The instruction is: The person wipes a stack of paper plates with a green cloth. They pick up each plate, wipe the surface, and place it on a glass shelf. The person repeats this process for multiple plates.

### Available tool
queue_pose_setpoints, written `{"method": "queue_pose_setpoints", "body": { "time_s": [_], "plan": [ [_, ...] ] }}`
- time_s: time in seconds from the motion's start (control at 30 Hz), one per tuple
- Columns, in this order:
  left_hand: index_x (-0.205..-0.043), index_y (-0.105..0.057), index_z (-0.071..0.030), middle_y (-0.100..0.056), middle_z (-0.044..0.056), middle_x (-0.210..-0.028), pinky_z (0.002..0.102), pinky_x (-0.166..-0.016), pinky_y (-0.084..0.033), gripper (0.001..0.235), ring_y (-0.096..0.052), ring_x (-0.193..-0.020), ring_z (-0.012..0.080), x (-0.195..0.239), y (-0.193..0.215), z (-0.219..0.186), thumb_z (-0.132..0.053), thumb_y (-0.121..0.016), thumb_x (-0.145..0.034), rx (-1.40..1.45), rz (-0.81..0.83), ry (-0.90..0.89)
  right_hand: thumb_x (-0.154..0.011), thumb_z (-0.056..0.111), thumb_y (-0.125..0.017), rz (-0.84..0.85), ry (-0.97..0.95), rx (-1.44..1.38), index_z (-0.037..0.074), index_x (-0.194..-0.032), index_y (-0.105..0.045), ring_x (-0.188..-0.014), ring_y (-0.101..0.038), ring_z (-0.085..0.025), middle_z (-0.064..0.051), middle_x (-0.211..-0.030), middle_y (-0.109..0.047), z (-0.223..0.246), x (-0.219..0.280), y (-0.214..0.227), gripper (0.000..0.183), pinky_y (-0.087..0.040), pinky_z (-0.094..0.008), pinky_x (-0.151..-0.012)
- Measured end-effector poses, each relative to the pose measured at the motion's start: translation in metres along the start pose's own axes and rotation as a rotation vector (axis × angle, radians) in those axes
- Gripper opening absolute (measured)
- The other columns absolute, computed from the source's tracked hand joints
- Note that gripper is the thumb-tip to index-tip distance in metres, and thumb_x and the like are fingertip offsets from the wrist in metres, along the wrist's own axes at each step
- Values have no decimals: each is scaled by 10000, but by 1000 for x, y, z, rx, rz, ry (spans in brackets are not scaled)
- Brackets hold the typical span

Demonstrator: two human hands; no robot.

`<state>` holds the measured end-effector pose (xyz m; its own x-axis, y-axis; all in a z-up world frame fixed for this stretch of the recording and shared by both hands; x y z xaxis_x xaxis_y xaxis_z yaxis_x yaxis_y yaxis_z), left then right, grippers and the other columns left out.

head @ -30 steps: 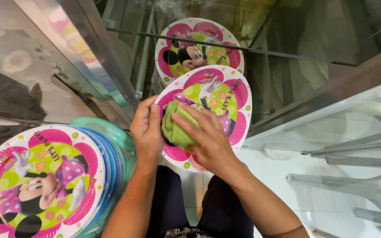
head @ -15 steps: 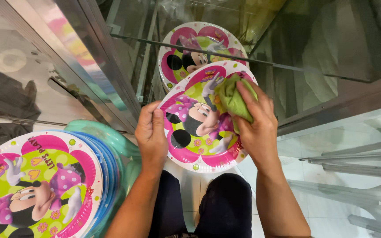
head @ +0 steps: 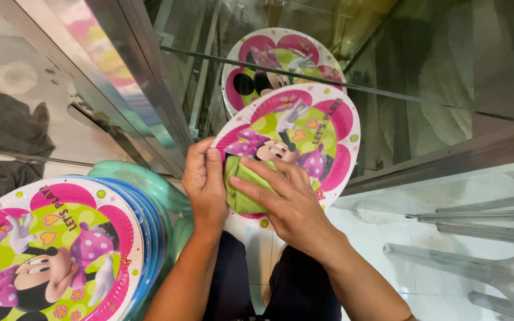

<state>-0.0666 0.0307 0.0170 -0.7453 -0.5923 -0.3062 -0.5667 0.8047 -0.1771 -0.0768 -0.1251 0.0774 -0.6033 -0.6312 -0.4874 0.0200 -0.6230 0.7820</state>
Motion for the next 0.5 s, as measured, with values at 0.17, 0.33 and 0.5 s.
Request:
{"method": "queue_pose_setpoints", "body": {
  "time_s": [0.17,0.33,0.5],
  "plan": [
    [-1112,-648,-51,-643,83,-947,350,-925,-474,240,-530,-890,138,-10,6,11,-204,-466,-1078,27,-65,-4,-844,25,-669,138,24,-78,283,-1304,-668,-1202,-558,-332,-12,-1436,-592,0,8,7,528,-405,-422,-963],
    [-1106,-636,-28,-632,85,-947,358,-934,-472,246,-527,-899,134,-8,15,7,-197,-458,-1086,24,-117,-16,-766,-56,-685,191,-4,-132,249,-1290,-685,-1167,-583,-383,-64,-1395,-630,-17,16,26,606,-435,-455,-942],
    [-1102,-642,-33,-637,96,-937,367,-925,-481,242,-545,-890,147,1,13,11,-198,-468,-1079,-20,-103,-2,-735,-67,-730,22,-127,13,190,-1295,-693,-1208,-573,-386,-115,-1399,-611,-58,28,57,618,-443,-465,-1004]
  ]
}}
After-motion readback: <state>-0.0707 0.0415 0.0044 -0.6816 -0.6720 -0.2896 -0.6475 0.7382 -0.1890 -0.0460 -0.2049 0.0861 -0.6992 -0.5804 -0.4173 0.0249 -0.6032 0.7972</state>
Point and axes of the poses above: each hand's wrist, its own x-axis away from the middle knuckle, its own y-axis out of the back of the hand, z = x × y, the point moved 6 cm from there along -x, towards the middle knuckle
